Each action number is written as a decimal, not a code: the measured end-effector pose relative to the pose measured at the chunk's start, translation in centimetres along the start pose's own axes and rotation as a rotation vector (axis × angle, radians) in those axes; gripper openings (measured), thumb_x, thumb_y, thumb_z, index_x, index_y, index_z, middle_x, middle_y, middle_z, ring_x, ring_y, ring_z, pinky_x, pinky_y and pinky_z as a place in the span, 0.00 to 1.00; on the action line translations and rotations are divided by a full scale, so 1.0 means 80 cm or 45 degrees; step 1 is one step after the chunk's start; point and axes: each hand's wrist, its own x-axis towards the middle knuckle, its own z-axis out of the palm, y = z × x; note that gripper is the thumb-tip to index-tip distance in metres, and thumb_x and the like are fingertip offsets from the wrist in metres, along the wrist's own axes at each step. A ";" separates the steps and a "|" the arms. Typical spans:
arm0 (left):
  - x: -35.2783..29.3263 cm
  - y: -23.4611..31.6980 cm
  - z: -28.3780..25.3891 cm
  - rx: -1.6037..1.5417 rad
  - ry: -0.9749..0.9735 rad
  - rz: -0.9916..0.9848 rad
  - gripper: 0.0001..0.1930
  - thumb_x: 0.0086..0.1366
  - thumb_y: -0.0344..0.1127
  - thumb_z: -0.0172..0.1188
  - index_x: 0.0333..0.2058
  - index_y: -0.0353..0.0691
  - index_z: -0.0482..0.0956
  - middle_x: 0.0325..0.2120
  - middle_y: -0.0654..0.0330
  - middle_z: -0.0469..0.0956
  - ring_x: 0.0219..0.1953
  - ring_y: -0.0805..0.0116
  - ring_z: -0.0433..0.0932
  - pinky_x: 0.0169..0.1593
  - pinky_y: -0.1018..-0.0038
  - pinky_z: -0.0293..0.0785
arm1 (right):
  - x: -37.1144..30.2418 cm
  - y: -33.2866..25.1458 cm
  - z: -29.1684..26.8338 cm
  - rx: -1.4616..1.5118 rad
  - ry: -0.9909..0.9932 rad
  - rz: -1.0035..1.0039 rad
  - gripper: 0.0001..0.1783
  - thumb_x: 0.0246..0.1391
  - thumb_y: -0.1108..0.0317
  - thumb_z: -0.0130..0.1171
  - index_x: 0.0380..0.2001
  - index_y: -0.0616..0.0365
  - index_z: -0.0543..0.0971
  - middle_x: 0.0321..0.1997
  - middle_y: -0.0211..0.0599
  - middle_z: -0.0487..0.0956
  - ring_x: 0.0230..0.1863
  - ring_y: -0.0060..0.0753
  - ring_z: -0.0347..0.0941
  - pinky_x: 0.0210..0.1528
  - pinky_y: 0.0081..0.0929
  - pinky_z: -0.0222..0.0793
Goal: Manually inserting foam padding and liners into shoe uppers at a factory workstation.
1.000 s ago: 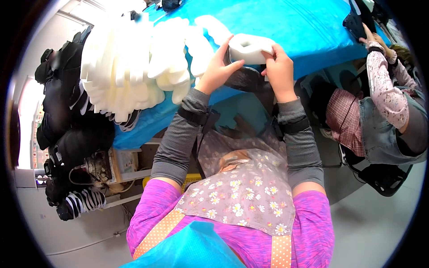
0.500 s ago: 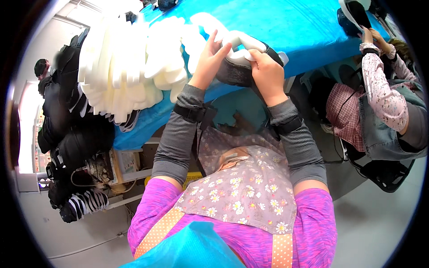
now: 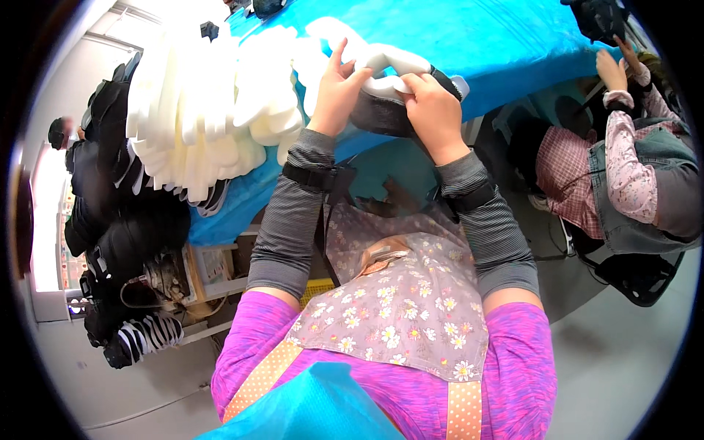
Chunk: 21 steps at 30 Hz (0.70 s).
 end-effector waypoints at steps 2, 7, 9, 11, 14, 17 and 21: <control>0.002 -0.002 -0.004 -0.002 -0.018 0.005 0.42 0.63 0.29 0.61 0.72 0.35 0.50 0.53 0.40 0.77 0.51 0.65 0.78 0.54 0.73 0.75 | 0.000 -0.001 -0.004 0.033 -0.012 0.019 0.10 0.57 0.65 0.61 0.41 0.51 0.84 0.38 0.36 0.83 0.38 0.48 0.80 0.39 0.40 0.76; -0.001 0.005 0.001 -0.022 -0.014 -0.023 0.43 0.62 0.31 0.61 0.72 0.32 0.50 0.55 0.35 0.75 0.53 0.61 0.78 0.55 0.71 0.75 | 0.000 0.004 -0.008 0.102 -0.062 0.047 0.10 0.56 0.64 0.62 0.39 0.51 0.85 0.41 0.33 0.84 0.38 0.46 0.81 0.39 0.38 0.76; -0.001 0.005 0.003 -0.023 -0.001 -0.027 0.43 0.62 0.32 0.64 0.71 0.31 0.51 0.56 0.34 0.75 0.54 0.60 0.78 0.56 0.71 0.75 | -0.001 0.005 -0.009 0.106 -0.100 0.060 0.10 0.55 0.65 0.62 0.39 0.52 0.86 0.43 0.33 0.84 0.38 0.45 0.81 0.39 0.37 0.76; 0.001 0.000 -0.001 0.032 -0.019 -0.004 0.44 0.62 0.33 0.66 0.70 0.31 0.51 0.56 0.35 0.74 0.54 0.60 0.78 0.56 0.71 0.75 | -0.001 0.004 -0.007 0.126 -0.090 0.057 0.10 0.56 0.65 0.62 0.39 0.52 0.86 0.43 0.34 0.84 0.38 0.46 0.81 0.39 0.38 0.76; -0.001 0.000 -0.001 0.035 -0.094 0.006 0.46 0.61 0.32 0.70 0.71 0.32 0.50 0.57 0.38 0.73 0.55 0.61 0.76 0.57 0.71 0.74 | -0.005 0.011 0.000 0.137 -0.041 0.085 0.09 0.57 0.65 0.61 0.39 0.53 0.85 0.41 0.37 0.83 0.38 0.48 0.80 0.39 0.40 0.75; -0.004 0.004 0.003 -0.006 -0.148 0.022 0.48 0.60 0.32 0.71 0.72 0.33 0.48 0.58 0.39 0.73 0.56 0.61 0.76 0.58 0.70 0.74 | -0.006 0.017 0.008 0.121 0.041 0.102 0.09 0.58 0.67 0.59 0.40 0.53 0.84 0.39 0.40 0.83 0.38 0.51 0.79 0.39 0.42 0.75; -0.003 0.001 0.000 -0.005 -0.180 0.081 0.49 0.60 0.30 0.69 0.72 0.34 0.46 0.60 0.37 0.71 0.57 0.59 0.76 0.58 0.68 0.75 | -0.007 0.015 0.010 0.105 0.075 0.049 0.08 0.59 0.68 0.57 0.40 0.54 0.83 0.38 0.43 0.82 0.38 0.53 0.79 0.39 0.43 0.75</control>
